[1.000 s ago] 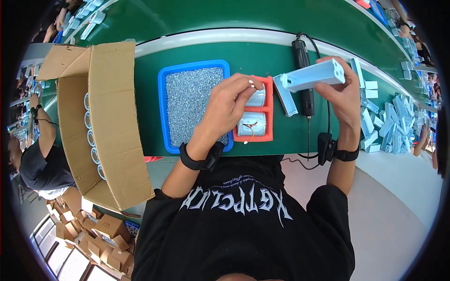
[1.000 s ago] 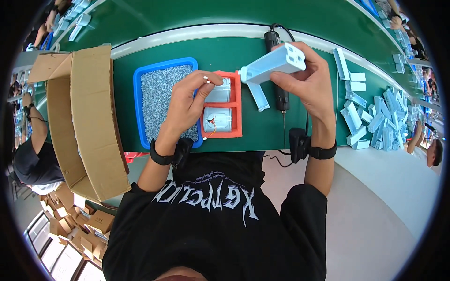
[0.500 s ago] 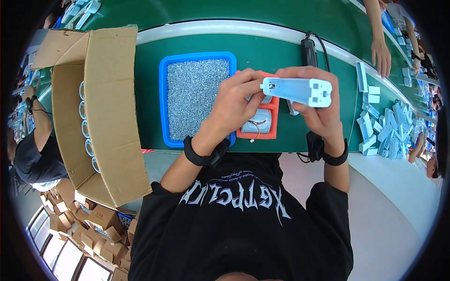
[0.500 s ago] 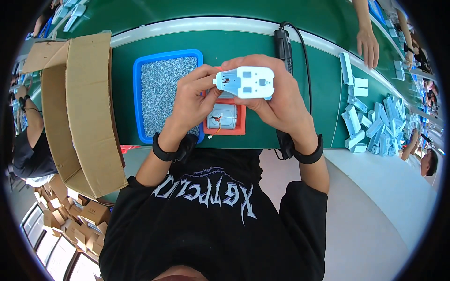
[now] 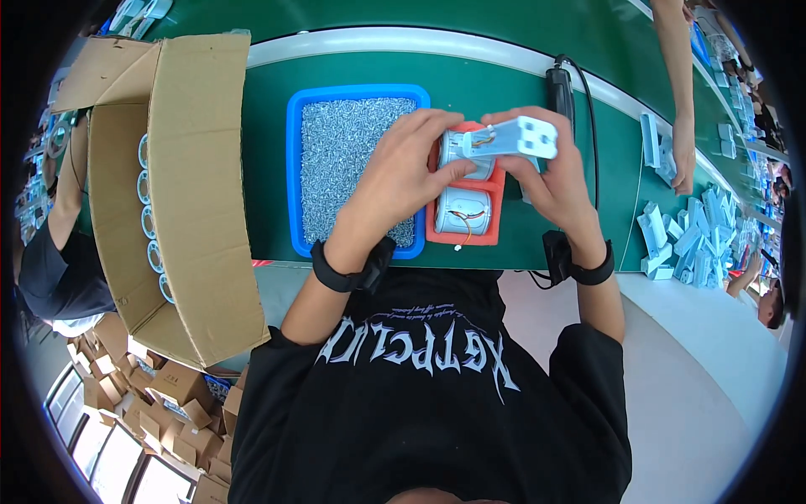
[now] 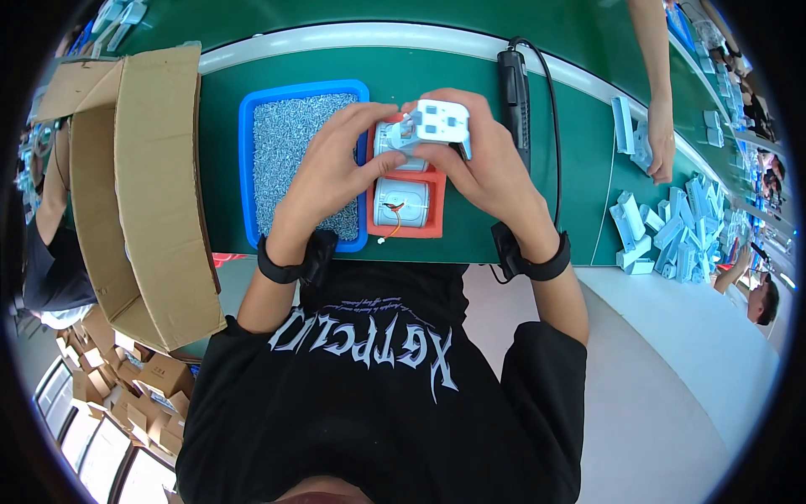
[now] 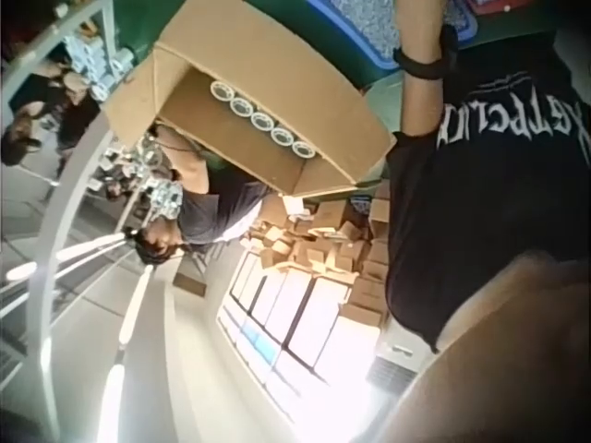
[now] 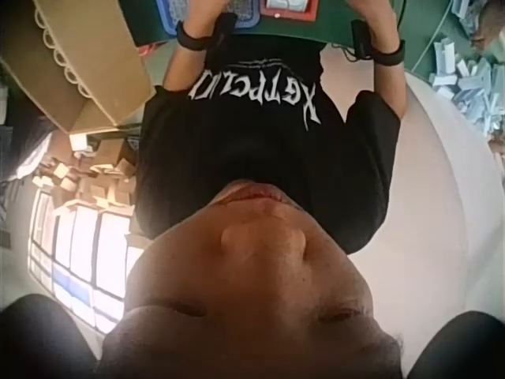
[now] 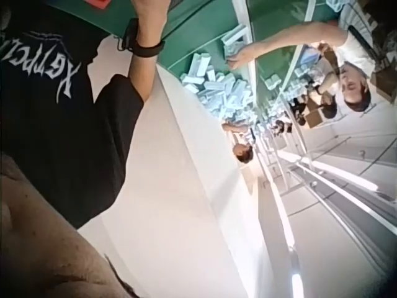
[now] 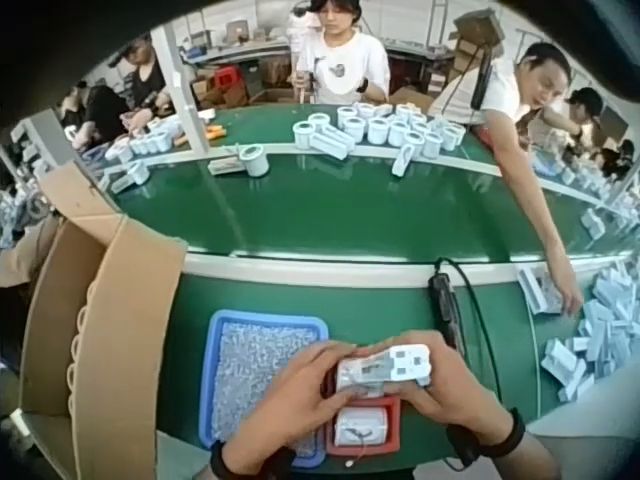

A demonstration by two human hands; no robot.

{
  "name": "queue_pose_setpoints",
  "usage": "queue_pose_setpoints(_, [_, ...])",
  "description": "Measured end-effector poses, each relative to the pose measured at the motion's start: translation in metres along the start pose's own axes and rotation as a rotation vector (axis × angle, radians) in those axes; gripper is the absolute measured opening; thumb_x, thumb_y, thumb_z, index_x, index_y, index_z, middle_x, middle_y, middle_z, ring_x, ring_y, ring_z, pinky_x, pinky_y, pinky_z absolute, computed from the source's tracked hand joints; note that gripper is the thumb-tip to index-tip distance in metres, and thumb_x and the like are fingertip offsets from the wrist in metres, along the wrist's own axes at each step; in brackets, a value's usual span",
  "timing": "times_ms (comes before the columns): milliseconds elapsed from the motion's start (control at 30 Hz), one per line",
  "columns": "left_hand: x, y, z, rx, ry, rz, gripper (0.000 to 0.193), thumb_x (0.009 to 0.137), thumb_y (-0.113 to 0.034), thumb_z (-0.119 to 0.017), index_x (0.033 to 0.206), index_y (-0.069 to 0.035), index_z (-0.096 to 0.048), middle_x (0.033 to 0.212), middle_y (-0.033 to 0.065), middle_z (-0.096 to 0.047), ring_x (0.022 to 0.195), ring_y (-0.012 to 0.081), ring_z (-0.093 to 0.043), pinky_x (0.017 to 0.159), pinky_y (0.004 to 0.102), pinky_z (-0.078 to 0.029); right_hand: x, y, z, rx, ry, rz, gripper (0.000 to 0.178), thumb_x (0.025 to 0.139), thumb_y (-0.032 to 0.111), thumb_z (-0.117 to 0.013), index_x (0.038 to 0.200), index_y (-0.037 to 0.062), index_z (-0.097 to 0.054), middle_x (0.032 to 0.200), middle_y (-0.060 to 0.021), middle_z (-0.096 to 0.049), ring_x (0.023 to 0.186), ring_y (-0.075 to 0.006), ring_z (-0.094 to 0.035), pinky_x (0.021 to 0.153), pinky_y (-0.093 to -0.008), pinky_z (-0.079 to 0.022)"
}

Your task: Assemble small electronic components into plastic housings using an electric screwdriver on a factory production line.

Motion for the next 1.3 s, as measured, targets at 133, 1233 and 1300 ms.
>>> queue_pose_setpoints(133, [-0.001,0.001,0.004,0.156,0.105,-0.048,0.051,0.072,-0.026,-0.073,0.115,-0.004,-0.057,0.106,0.0126,-0.063,0.103,0.033,-0.057,0.092,0.0405,-0.042,0.01,0.01,-0.005,-0.151,0.106,-0.174,0.035,0.082,0.014,-0.069,0.11,0.0015,-0.052,0.101,-0.0142,-0.063,0.091,-0.0248,-0.063,0.072,-0.0324,-0.049])
queue_pose_setpoints(1233, [-0.016,0.0,-0.002,-0.069,0.0,0.087,0.046,0.065,-0.008,-0.075,0.109,-0.006,-0.061,0.095,0.0113,-0.059,0.089,0.0305,-0.055,0.08,0.0387,-0.046,0.008,0.033,-0.018,-0.57,0.233,0.016,0.035,0.072,0.009,-0.071,0.099,0.0021,-0.05,0.087,-0.0147,-0.056,0.083,-0.0342,-0.056,0.068,-0.0407,-0.046])
queue_pose_setpoints(1300, [-0.016,-0.001,-0.002,-0.067,-0.003,0.067,0.045,0.064,-0.006,-0.075,0.107,-0.005,-0.061,0.093,0.0117,-0.059,0.09,0.0313,-0.055,0.079,0.0391,-0.046,0.011,0.035,-0.02,-0.573,0.249,0.023,0.034,0.072,0.009,-0.071,0.098,0.0022,-0.049,0.085,-0.0148,-0.055,0.081,-0.0342,-0.055,0.067,-0.0411,-0.045])
Point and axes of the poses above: each hand's wrist, its own x-axis towards the middle knuckle, its own z-axis out of the back of the hand, y = z × x, the point moved 1 cm from there along x, towards the middle knuckle
